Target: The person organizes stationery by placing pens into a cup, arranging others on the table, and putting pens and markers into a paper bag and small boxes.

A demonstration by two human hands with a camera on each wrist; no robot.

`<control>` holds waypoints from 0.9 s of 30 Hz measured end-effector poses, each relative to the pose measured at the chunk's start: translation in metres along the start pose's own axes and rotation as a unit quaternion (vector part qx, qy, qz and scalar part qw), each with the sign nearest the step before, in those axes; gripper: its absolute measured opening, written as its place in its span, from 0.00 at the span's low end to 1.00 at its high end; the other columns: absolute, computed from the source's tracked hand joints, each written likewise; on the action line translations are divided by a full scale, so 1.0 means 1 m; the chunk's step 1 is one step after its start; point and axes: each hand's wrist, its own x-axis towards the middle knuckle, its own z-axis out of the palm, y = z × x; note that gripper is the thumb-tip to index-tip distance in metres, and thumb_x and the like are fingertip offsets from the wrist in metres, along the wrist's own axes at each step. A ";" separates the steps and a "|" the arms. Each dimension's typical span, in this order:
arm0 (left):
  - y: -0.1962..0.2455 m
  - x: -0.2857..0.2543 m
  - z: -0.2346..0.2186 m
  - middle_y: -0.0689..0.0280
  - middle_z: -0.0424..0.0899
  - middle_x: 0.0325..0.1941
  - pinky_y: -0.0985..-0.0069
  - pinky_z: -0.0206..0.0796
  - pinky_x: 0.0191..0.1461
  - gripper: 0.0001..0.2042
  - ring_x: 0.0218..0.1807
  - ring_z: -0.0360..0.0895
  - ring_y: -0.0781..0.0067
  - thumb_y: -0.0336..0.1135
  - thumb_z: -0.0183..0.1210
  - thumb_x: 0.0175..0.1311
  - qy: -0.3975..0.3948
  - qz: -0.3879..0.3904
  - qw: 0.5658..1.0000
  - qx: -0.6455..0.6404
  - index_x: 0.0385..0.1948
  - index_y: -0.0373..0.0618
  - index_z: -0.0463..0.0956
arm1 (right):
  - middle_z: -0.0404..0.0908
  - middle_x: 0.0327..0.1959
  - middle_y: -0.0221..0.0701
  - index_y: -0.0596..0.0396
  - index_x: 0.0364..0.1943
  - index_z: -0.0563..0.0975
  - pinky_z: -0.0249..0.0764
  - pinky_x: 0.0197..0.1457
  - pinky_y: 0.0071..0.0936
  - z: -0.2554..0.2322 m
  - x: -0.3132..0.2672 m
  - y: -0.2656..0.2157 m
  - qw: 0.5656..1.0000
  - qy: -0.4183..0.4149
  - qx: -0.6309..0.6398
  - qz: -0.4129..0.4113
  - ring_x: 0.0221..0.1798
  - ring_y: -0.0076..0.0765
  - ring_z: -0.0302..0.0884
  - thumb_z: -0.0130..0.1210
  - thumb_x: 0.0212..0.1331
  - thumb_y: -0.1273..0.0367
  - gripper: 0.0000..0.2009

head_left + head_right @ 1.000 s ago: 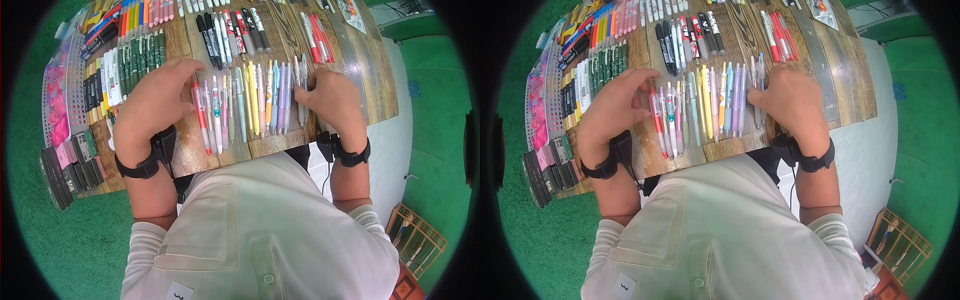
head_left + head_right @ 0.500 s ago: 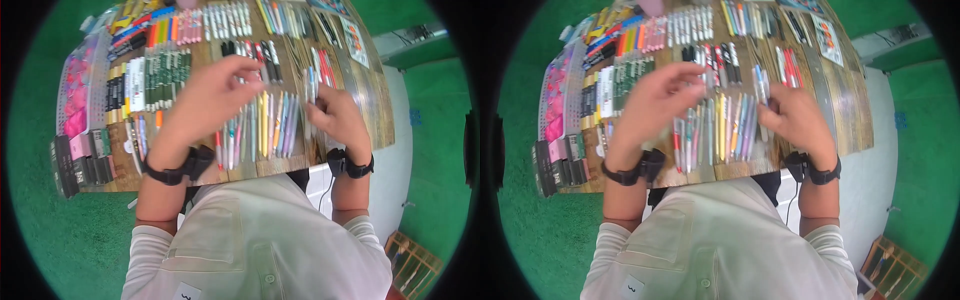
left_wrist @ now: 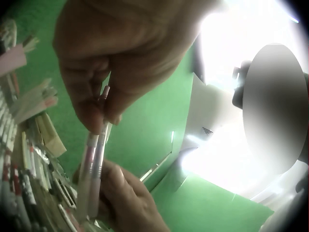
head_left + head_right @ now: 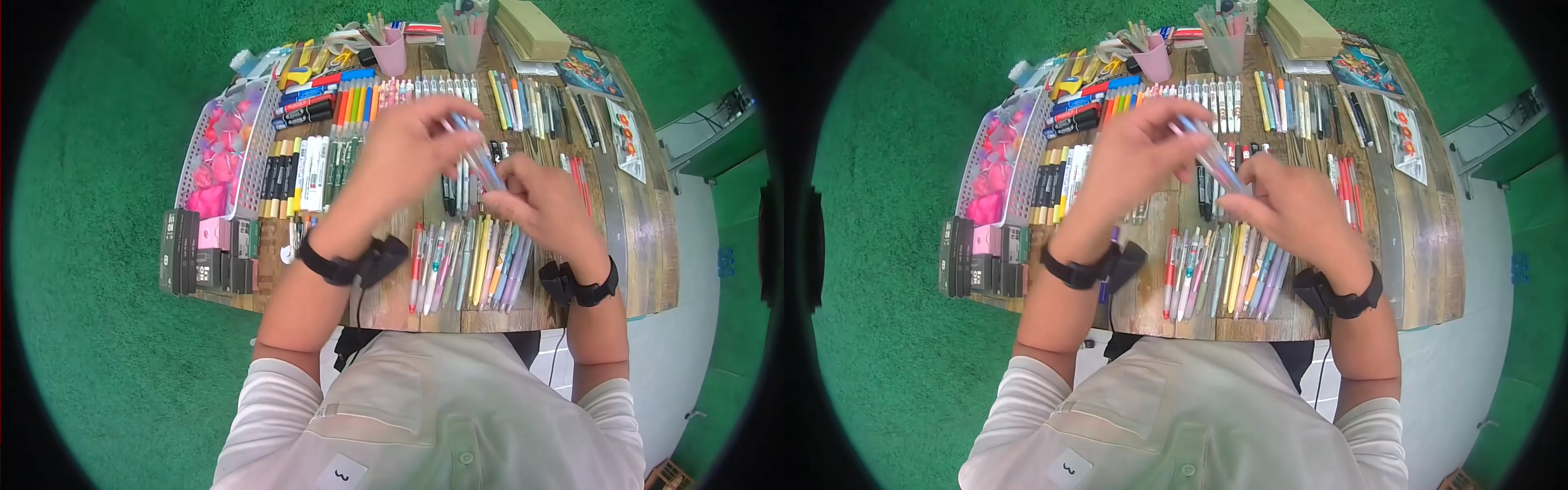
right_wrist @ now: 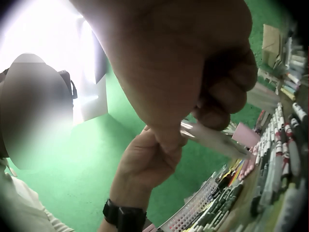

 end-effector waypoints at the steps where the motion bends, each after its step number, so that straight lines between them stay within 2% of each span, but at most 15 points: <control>1: 0.005 0.009 -0.012 0.68 0.85 0.30 0.84 0.74 0.29 0.11 0.26 0.82 0.82 0.28 0.67 0.67 0.034 0.028 0.999 -0.021 0.50 0.39 0.84 | 0.80 0.21 0.37 0.56 0.40 0.77 0.71 0.30 0.41 -0.001 -0.002 0.005 1.000 0.005 0.004 0.002 0.25 0.46 0.80 0.65 0.63 0.57 0.17; 2: 0.007 0.024 -0.029 0.67 0.85 0.30 0.83 0.77 0.31 0.11 0.27 0.83 0.80 0.28 0.66 0.67 0.048 0.044 0.998 -0.019 0.49 0.39 0.84 | 0.78 0.20 0.34 0.55 0.40 0.78 0.69 0.29 0.37 -0.002 -0.004 0.013 0.998 0.044 0.037 0.022 0.23 0.38 0.77 0.67 0.62 0.57 0.16; 3: 0.011 0.039 -0.047 0.66 0.86 0.31 0.82 0.76 0.31 0.11 0.27 0.83 0.79 0.29 0.66 0.67 0.080 0.091 0.992 0.032 0.49 0.39 0.84 | 0.76 0.18 0.31 0.54 0.41 0.79 0.68 0.29 0.33 -0.004 -0.006 0.021 0.993 0.084 0.070 0.042 0.22 0.31 0.75 0.68 0.61 0.58 0.16; 4: 0.018 0.055 -0.063 0.66 0.86 0.31 0.82 0.76 0.32 0.11 0.27 0.83 0.79 0.31 0.66 0.68 0.118 0.107 0.984 0.074 0.48 0.39 0.84 | 0.76 0.18 0.31 0.54 0.41 0.79 0.68 0.29 0.33 -0.007 -0.007 0.028 0.993 0.089 0.072 0.042 0.22 0.31 0.75 0.68 0.61 0.58 0.16; 6: 0.023 0.094 -0.099 0.66 0.86 0.31 0.80 0.75 0.33 0.11 0.27 0.83 0.79 0.34 0.66 0.68 0.176 0.126 0.957 0.191 0.48 0.40 0.85 | 0.73 0.17 0.27 0.55 0.40 0.80 0.64 0.28 0.28 -0.012 -0.009 0.038 0.982 0.158 0.074 0.070 0.21 0.23 0.68 0.69 0.61 0.60 0.14; 7: 0.024 0.114 -0.117 0.66 0.86 0.31 0.79 0.75 0.33 0.12 0.28 0.83 0.80 0.35 0.66 0.69 0.197 0.128 0.935 0.266 0.49 0.41 0.85 | 0.71 0.17 0.25 0.55 0.39 0.81 0.63 0.28 0.27 -0.014 -0.009 0.041 0.977 0.182 0.075 0.083 0.22 0.22 0.66 0.68 0.62 0.61 0.13; 8: 0.026 0.126 -0.126 0.66 0.86 0.31 0.79 0.75 0.33 0.12 0.28 0.83 0.80 0.35 0.66 0.69 0.195 0.132 0.934 0.268 0.49 0.41 0.85 | 0.71 0.17 0.25 0.55 0.39 0.81 0.63 0.28 0.27 -0.015 -0.008 0.043 0.976 0.186 0.076 0.083 0.22 0.22 0.66 0.68 0.62 0.61 0.13; 10: 0.031 0.149 -0.141 0.65 0.85 0.27 0.77 0.71 0.34 0.08 0.28 0.79 0.78 0.32 0.63 0.69 0.196 0.099 0.929 0.299 0.40 0.36 0.83 | 0.72 0.17 0.26 0.56 0.38 0.81 0.63 0.27 0.27 -0.019 -0.007 0.049 0.971 0.217 0.059 0.087 0.21 0.23 0.66 0.68 0.63 0.61 0.12; 11: 0.028 0.162 -0.153 0.65 0.85 0.27 0.77 0.71 0.34 0.08 0.28 0.79 0.78 0.32 0.63 0.69 0.195 0.103 0.928 0.300 0.40 0.36 0.83 | 0.72 0.17 0.26 0.56 0.38 0.81 0.63 0.27 0.27 -0.020 -0.006 0.050 0.970 0.221 0.059 0.087 0.21 0.23 0.66 0.68 0.63 0.61 0.12; 13: 0.012 0.183 -0.169 0.65 0.87 0.32 0.77 0.75 0.35 0.11 0.28 0.83 0.80 0.37 0.65 0.69 0.147 0.137 0.896 0.396 0.49 0.44 0.85 | 0.71 0.16 0.27 0.56 0.37 0.81 0.62 0.26 0.28 -0.020 -0.006 0.053 0.971 0.221 0.028 0.092 0.20 0.24 0.65 0.68 0.63 0.61 0.12; 18: -0.011 0.209 -0.170 0.62 0.88 0.35 0.72 0.76 0.36 0.10 0.30 0.84 0.75 0.35 0.64 0.69 0.088 0.140 0.864 0.475 0.48 0.44 0.84 | 0.70 0.15 0.27 0.55 0.36 0.81 0.62 0.25 0.28 -0.020 -0.006 0.057 0.969 0.232 0.017 0.086 0.19 0.25 0.64 0.68 0.63 0.61 0.12; 20: -0.029 0.225 -0.173 0.59 0.89 0.38 0.69 0.77 0.37 0.10 0.32 0.85 0.71 0.34 0.63 0.68 0.045 0.205 0.821 0.531 0.48 0.43 0.84 | 0.70 0.15 0.27 0.55 0.36 0.81 0.62 0.25 0.28 -0.021 -0.006 0.056 0.969 0.231 0.010 0.088 0.19 0.26 0.64 0.68 0.63 0.61 0.12; 21: -0.034 0.230 -0.171 0.59 0.89 0.38 0.69 0.77 0.37 0.10 0.32 0.85 0.71 0.34 0.63 0.68 0.046 0.204 0.821 0.532 0.48 0.43 0.84 | 0.69 0.15 0.27 0.54 0.36 0.81 0.62 0.25 0.28 -0.022 -0.006 0.056 0.969 0.233 0.007 0.085 0.19 0.26 0.64 0.69 0.63 0.61 0.12; 23: -0.043 0.241 -0.166 0.57 0.89 0.40 0.67 0.78 0.39 0.10 0.34 0.86 0.67 0.32 0.63 0.67 -0.004 0.230 0.791 0.567 0.48 0.43 0.84 | 0.69 0.15 0.27 0.54 0.35 0.81 0.62 0.25 0.28 -0.022 -0.005 0.055 0.969 0.233 0.006 0.082 0.19 0.26 0.64 0.69 0.63 0.61 0.12; 27: -0.057 0.253 -0.155 0.58 0.90 0.43 0.66 0.79 0.41 0.13 0.37 0.87 0.65 0.30 0.64 0.66 -0.028 0.182 0.822 0.539 0.51 0.43 0.83 | 0.69 0.15 0.27 0.54 0.36 0.81 0.62 0.25 0.28 -0.022 -0.006 0.056 0.969 0.230 0.012 0.086 0.19 0.25 0.65 0.69 0.63 0.62 0.12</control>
